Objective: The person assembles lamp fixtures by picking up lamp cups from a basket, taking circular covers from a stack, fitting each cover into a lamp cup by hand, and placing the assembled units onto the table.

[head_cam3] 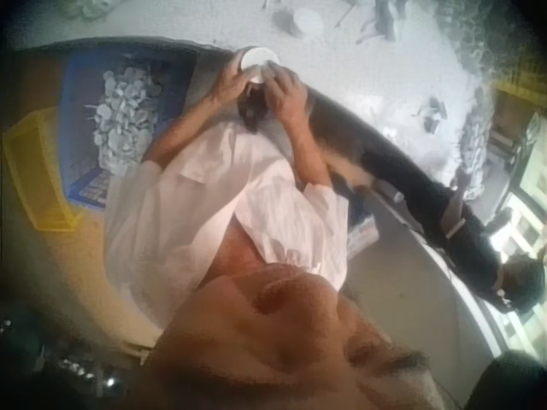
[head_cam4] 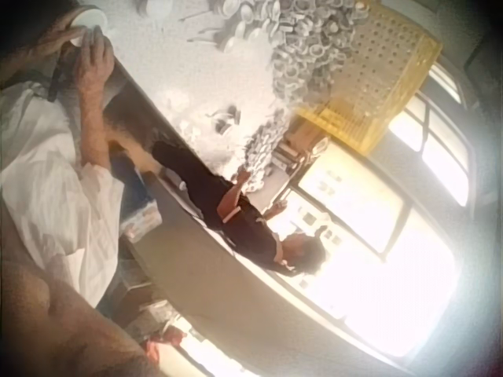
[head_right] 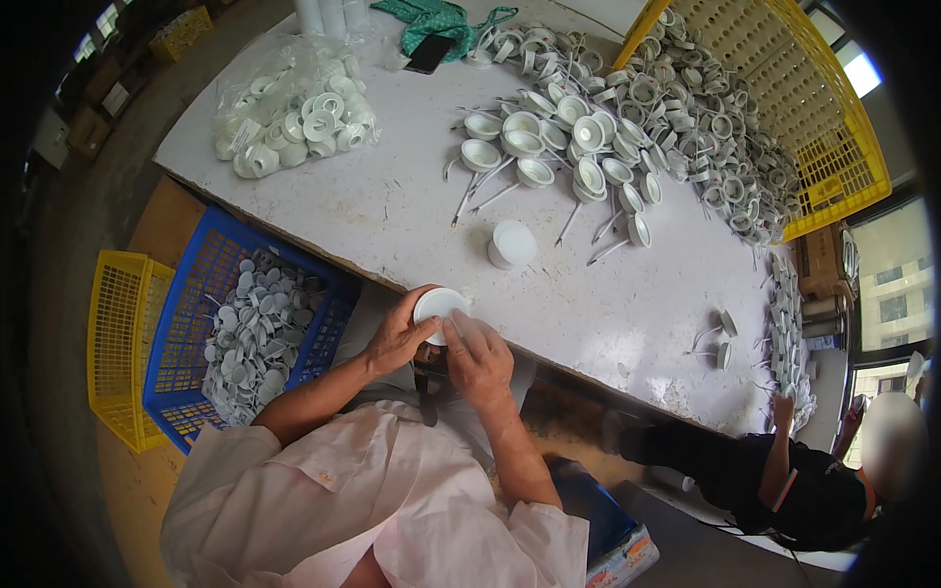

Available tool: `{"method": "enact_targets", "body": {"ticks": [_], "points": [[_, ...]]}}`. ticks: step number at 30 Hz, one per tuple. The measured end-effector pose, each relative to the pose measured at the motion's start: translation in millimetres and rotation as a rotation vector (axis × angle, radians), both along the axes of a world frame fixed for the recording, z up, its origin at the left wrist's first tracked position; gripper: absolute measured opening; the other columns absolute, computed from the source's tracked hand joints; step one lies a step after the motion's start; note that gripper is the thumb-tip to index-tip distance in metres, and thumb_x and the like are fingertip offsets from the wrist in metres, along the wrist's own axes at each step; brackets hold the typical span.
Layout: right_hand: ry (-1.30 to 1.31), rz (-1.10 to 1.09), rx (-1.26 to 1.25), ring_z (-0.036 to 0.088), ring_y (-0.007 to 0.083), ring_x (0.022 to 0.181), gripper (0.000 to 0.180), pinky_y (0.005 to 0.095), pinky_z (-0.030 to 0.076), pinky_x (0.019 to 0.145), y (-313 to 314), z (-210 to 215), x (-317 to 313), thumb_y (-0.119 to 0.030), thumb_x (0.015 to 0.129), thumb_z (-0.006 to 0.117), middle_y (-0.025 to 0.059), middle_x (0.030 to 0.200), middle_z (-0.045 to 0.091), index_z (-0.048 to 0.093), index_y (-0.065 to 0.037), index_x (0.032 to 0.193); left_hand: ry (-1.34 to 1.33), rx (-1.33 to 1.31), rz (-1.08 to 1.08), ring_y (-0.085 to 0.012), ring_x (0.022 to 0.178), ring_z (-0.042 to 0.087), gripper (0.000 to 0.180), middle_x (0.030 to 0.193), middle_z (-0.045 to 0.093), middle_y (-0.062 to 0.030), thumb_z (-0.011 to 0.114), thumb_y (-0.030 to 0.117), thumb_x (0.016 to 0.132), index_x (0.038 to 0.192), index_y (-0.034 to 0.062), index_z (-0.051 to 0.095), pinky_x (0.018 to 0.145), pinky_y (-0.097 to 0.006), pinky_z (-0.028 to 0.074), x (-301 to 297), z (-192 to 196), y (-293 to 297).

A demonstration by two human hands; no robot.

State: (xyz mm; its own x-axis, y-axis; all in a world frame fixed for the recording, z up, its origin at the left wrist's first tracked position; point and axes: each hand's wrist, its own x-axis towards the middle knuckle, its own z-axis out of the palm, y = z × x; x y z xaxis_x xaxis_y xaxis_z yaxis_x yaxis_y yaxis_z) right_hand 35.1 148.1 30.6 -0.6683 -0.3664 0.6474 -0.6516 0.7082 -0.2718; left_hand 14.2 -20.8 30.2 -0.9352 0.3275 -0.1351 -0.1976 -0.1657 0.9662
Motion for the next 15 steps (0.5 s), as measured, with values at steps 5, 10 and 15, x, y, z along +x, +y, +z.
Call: {"method": "enact_targets", "body": {"ticks": [5, 10, 15], "points": [[-0.009, -0.008, 0.003, 0.062, 0.0264, 0.085, 0.057, 0.0334, 0.052, 0.071, -3.2, -3.0, 1.8, 0.002, 0.059, 0.068, 0.0090, 0.115, 0.060, 0.062, -0.009, 0.115, 0.196, -0.123, 0.113, -0.0199, 0.092, 0.060, 0.043, 0.106, 0.058, -0.0153, 0.055, 0.017, 0.089, 0.126, -0.0014, 0.043, 0.070, -0.030, 0.056, 1.4, -7.1, 2.6], [-0.015, -0.005, -0.087, 0.056, 0.0199, 0.063, 0.054, 0.0298, 0.048, 0.057, -7.3, -7.0, 3.2, 0.004, 0.058, 0.070, 0.0101, 0.116, 0.060, 0.065, -0.008, 0.110, 0.272, -0.243, 0.144, -0.0243, 0.095, 0.060, 0.041, 0.106, 0.060, -0.0173, 0.056, 0.016, 0.087, 0.124, -0.0005, 0.045, 0.082, -0.034, 0.049, 2.0, -10.0, 2.3], [0.004, 0.004, -0.078, 0.056, 0.0205, 0.061, 0.050, 0.0295, 0.048, 0.055, -8.4, -11.8, 0.7, 0.005, 0.059, 0.069, 0.0092, 0.115, 0.061, 0.067, -0.008, 0.107, 0.248, -0.244, 0.132, -0.0241, 0.095, 0.060, 0.041, 0.105, 0.061, -0.0178, 0.055, 0.014, 0.087, 0.124, 0.0000, 0.046, 0.083, -0.033, 0.048, 2.9, -15.0, -1.2]]}}
